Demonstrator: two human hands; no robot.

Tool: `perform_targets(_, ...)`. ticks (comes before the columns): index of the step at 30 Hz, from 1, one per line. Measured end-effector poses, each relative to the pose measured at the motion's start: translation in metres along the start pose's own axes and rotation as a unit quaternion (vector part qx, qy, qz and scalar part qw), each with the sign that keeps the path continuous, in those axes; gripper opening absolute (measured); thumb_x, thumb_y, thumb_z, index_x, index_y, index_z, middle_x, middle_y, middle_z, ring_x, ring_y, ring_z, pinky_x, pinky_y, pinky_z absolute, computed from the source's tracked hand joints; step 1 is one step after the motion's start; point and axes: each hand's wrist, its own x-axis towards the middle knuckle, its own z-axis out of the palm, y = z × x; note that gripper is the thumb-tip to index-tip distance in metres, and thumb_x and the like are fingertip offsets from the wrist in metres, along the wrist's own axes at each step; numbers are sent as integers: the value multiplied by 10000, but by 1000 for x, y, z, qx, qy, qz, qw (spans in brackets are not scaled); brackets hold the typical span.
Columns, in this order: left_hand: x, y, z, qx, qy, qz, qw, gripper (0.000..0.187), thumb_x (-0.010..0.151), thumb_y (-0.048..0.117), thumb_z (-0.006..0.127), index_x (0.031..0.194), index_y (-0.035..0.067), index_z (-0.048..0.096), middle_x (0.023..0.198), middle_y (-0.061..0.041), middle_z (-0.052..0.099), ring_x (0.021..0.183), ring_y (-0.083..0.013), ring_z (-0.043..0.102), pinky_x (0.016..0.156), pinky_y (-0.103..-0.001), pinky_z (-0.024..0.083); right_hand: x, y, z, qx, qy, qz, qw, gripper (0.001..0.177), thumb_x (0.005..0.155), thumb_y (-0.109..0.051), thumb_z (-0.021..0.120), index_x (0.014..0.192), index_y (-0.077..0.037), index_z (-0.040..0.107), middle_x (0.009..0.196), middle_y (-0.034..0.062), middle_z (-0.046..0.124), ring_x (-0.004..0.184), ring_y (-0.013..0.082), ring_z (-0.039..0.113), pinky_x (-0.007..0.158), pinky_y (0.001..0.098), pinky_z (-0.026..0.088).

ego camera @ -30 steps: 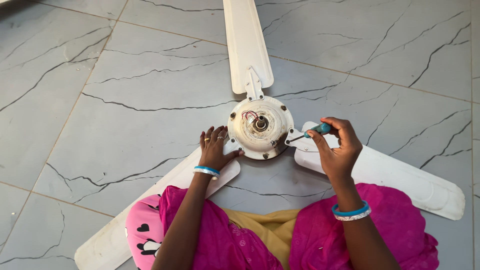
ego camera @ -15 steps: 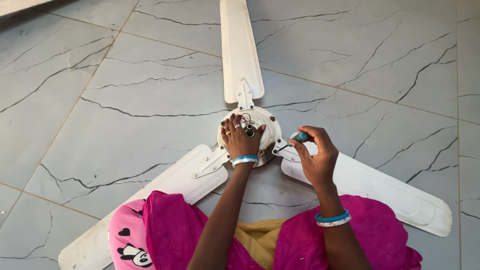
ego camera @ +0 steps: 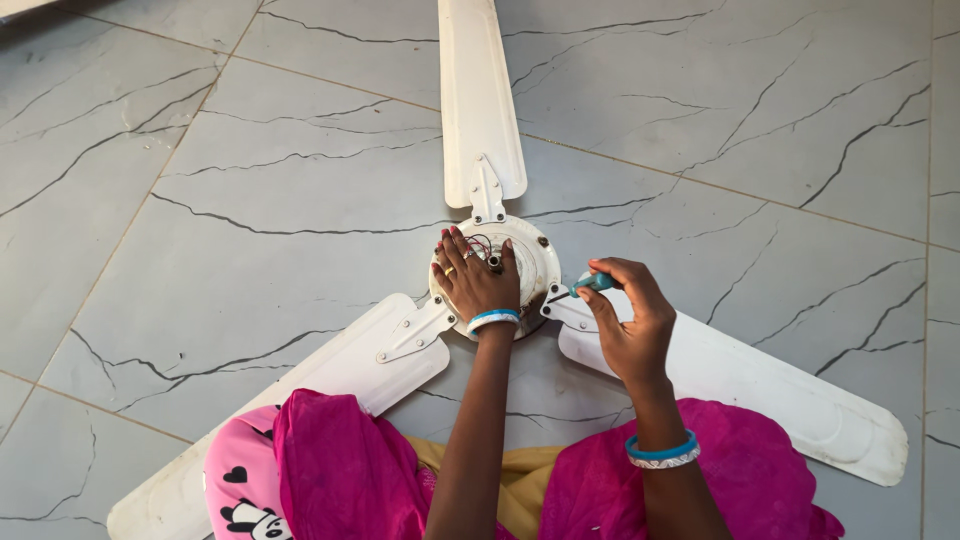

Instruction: The person sits on the floor and uses a screwdriver to tighten screws on the central hub of a white ceiling fan. They systematically rotate the fan and adjust multiple screws around the hub to secure the blades.

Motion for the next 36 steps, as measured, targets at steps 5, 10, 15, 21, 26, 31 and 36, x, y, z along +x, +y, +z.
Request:
perform_targets(5, 3, 0, 3, -23, 78, 43, 996, 800, 968, 576, 523, 1427, -79, 502, 1609, -185, 372, 1541, -329, 236, 1263, -487, 112, 5, 1, -1, 20, -28, 9, 999, 307, 912, -85, 790, 1192, -26, 680, 1132, 87, 715, 986, 163, 714, 908, 303, 580)
perform_targets(10, 2, -4, 10, -39, 83, 47, 995, 807, 973, 569, 515, 1459, -74, 486, 1602, -205, 377, 1540, -333, 239, 1263, -488, 115, 6, 2, -2, 26, -62, 20, 998, 311, 912, -69, 773, 1206, -33, 681, 1134, 88, 717, 972, 160, 722, 876, 300, 579)
perform_targets(15, 3, -2, 6, -39, 64, 43, 996, 800, 963, 557, 525, 1451, -75, 483, 1599, -206, 378, 1535, -330, 246, 1258, -495, 112, 11, 1, -1, 14, -82, 13, 996, 312, 927, -43, 748, 1233, -44, 684, 1148, 90, 720, 978, 171, 726, 867, 304, 585)
perform_targets(21, 2, -3, 6, -49, 47, 34, 997, 780, 964, 557, 523, 1435, -64, 492, 1607, -204, 382, 1544, -325, 248, 1267, -492, 114, 16, -1, 0, 14, -99, 7, 995, 326, 919, -40, 751, 1237, -58, 682, 1173, 93, 717, 972, 185, 725, 860, 307, 580)
perform_targets(26, 4, -4, 8, -43, 87, 60, 993, 802, 963, 542, 529, 1474, -75, 487, 1592, -220, 384, 1517, -329, 272, 1256, -501, 114, 23, -3, -2, -35, -111, -40, 992, 381, 845, -80, 804, 1210, -68, 696, 1115, 107, 673, 968, 225, 699, 852, 327, 569)
perform_targets(31, 3, -3, 10, -47, 72, 50, 995, 764, 966, 536, 525, 1428, -72, 513, 1611, -200, 377, 1536, -328, 270, 1260, -497, 112, 20, 4, 1, -10, -90, 4, 996, 336, 890, -49, 791, 1210, -71, 693, 1056, 79, 691, 885, 180, 710, 803, 297, 580)
perform_targets(36, 1, -5, 10, -38, 61, 45, 996, 745, 977, 539, 516, 1419, -61, 520, 1627, -193, 360, 1541, -329, 269, 1269, -501, 109, 3, 11, -9, -15, -23, 3, 1000, 343, 954, -30, 736, 1284, -36, 640, 1137, 99, 705, 991, 185, 711, 895, 320, 565)
